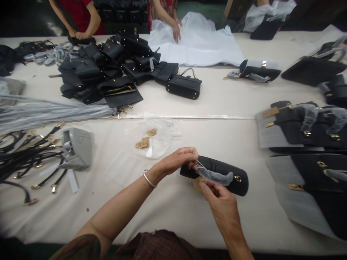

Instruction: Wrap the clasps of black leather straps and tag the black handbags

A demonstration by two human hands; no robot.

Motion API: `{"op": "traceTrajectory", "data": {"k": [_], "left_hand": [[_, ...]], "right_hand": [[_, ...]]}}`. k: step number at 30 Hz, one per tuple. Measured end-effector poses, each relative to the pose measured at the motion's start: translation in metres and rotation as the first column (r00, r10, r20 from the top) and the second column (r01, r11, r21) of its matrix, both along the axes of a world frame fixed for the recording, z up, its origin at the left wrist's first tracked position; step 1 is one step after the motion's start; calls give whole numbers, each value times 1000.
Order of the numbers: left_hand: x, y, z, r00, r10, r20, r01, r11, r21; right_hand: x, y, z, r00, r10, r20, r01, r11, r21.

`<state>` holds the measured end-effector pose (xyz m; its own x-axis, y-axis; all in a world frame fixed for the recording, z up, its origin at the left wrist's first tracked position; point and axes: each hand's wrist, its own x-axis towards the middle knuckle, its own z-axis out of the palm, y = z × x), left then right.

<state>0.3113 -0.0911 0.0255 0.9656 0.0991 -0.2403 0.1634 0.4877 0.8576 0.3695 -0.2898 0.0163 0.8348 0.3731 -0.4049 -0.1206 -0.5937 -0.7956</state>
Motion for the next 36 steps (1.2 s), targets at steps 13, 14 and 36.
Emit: {"op": "traceTrajectory", "data": {"k": [13,14,36], "left_hand": [[-35,21,-7,982,20,188,-107,877,468],[-39,21,-7,980,28,197,-119,876,468],[-38,10,-32,782,614,-103,-515,731,449]], "right_hand": [[-11,27,-4,785,-112,-609,346,895,281],[-12,30,-4,759,-126,-639,398,866,302],[-3,-17,10,925,-68,375,86,996,-30]]}}
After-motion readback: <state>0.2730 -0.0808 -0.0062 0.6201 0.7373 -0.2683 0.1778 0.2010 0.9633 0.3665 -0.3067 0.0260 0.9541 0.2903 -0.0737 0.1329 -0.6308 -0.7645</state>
